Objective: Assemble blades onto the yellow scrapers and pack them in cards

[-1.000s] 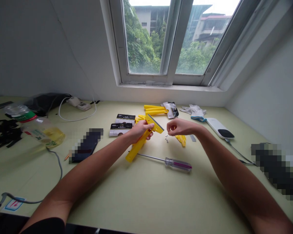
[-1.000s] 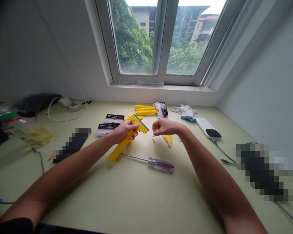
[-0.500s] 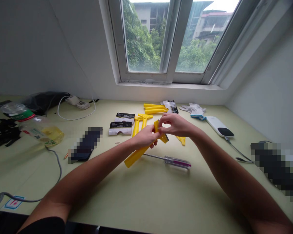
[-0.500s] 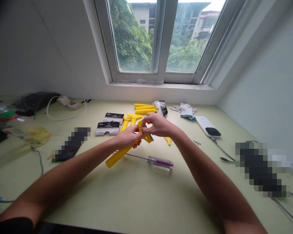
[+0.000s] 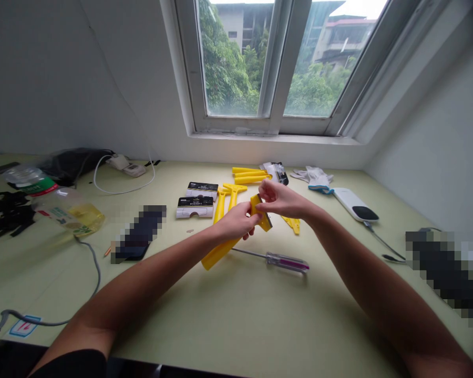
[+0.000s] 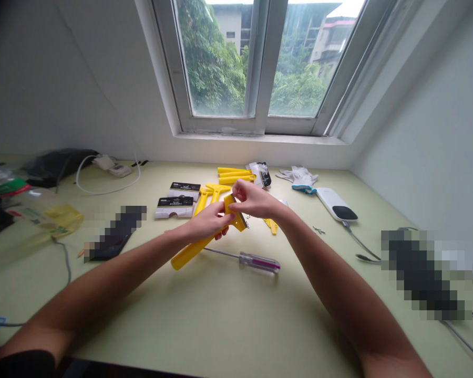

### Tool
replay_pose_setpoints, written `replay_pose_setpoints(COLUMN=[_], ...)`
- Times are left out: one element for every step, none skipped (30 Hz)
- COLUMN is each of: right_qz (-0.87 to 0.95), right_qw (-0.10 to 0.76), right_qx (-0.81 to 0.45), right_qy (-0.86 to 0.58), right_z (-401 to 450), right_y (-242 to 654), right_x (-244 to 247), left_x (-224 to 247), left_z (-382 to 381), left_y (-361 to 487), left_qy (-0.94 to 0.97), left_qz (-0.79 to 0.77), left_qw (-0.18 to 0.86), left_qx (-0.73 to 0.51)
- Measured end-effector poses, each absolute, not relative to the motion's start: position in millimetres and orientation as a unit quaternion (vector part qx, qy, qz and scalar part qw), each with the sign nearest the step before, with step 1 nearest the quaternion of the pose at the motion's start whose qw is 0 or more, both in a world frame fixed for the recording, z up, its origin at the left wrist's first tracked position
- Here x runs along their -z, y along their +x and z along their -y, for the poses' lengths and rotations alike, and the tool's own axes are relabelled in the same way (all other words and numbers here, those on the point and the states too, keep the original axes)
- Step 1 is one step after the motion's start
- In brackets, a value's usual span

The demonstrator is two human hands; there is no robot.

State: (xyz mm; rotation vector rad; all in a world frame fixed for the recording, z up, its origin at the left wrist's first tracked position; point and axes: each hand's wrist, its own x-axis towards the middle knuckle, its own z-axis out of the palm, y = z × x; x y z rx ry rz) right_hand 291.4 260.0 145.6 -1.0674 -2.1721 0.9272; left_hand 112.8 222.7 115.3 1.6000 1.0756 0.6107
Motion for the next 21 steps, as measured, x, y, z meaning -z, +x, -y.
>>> replay_pose_setpoints(right_qz=[0.794,0.78,0.766,0.756,0.75,0.747,0.744,0.741,0.737,0.733,0.729,0.725,0.72,0.712,0.702,0.69,0.678,0.666,0.655,0.645,0.635], right_qw=[0.28,0.286,0.286,0.281,0.274,0.268,0.263,0.26,0.258,0.257,0.257,0.26,0.266,0.275,0.285,0.294,0.3,0.306,0.31,0.314,0.319], right_qx=[-0.373,-0.405,-0.436,-0.464,-0.485,-0.498,-0.508,-0.516,-0.523,-0.529,-0.532,-0.534,-0.534,-0.535,-0.539,-0.544,-0.55,-0.557,-0.564,-0.572,-0.581], right_qy=[-0.39,-0.383,-0.374,-0.365,-0.357,-0.349,-0.344,-0.341,-0.341,-0.343,-0.345,-0.349,-0.355,-0.361,-0.368,-0.375,-0.383,-0.39,-0.395,-0.398,-0.398], right_z=[-262,-263,-265,-266,-267,-267,-267,-267,-267,-268,-268,-268,-269,-270,-271,-272,-274,-275,-276,-278,-279], right_y=[292,292,293,293,293,293,293,293,292,292,293,293,294,295,297,298,300,301,302,303,304], right_x=[-144,-142,-140,-139,-139,-139,-139,-139,-140,-140,-140,-139,-138,-137,-136,-134,-133,-131,-130,-129,-128], left_x=[-116,-116,-117,-117,-118,-118,-119,-120,-121,-122,-123,-123,-123,-123,-123,-122,-121,-121,-120,-120,-119], left_z=[-223,-223,-223,-224,-224,-225,-225,-225,-226,-226,-226,-226,-226,-226,-225,-224,-224,-223,-223,-223,-224], left_y=[113,112,112,111,111,110,110,109,109,109,108,108,107,106,106,105,104,104,104,103,103], left_qy=[0.673,0.675,0.677,0.68,0.684,0.688,0.693,0.696,0.699,0.702,0.705,0.708,0.713,0.721,0.733,0.749,0.769,0.792,0.815,0.836,0.854], left_qz=[-0.448,-0.445,-0.442,-0.439,-0.435,-0.431,-0.427,-0.423,-0.421,-0.42,-0.421,-0.425,-0.432,-0.441,-0.45,-0.455,-0.453,-0.443,-0.426,-0.408,-0.392], left_qw=[0.53,0.529,0.528,0.527,0.527,0.527,0.528,0.53,0.531,0.53,0.526,0.518,0.502,0.474,0.435,0.387,0.334,0.282,0.234,0.194,0.161], left_qx=[-0.257,-0.258,-0.259,-0.258,-0.255,-0.25,-0.242,-0.234,-0.227,-0.222,-0.221,-0.224,-0.232,-0.247,-0.266,-0.285,-0.302,-0.311,-0.314,-0.311,-0.303])
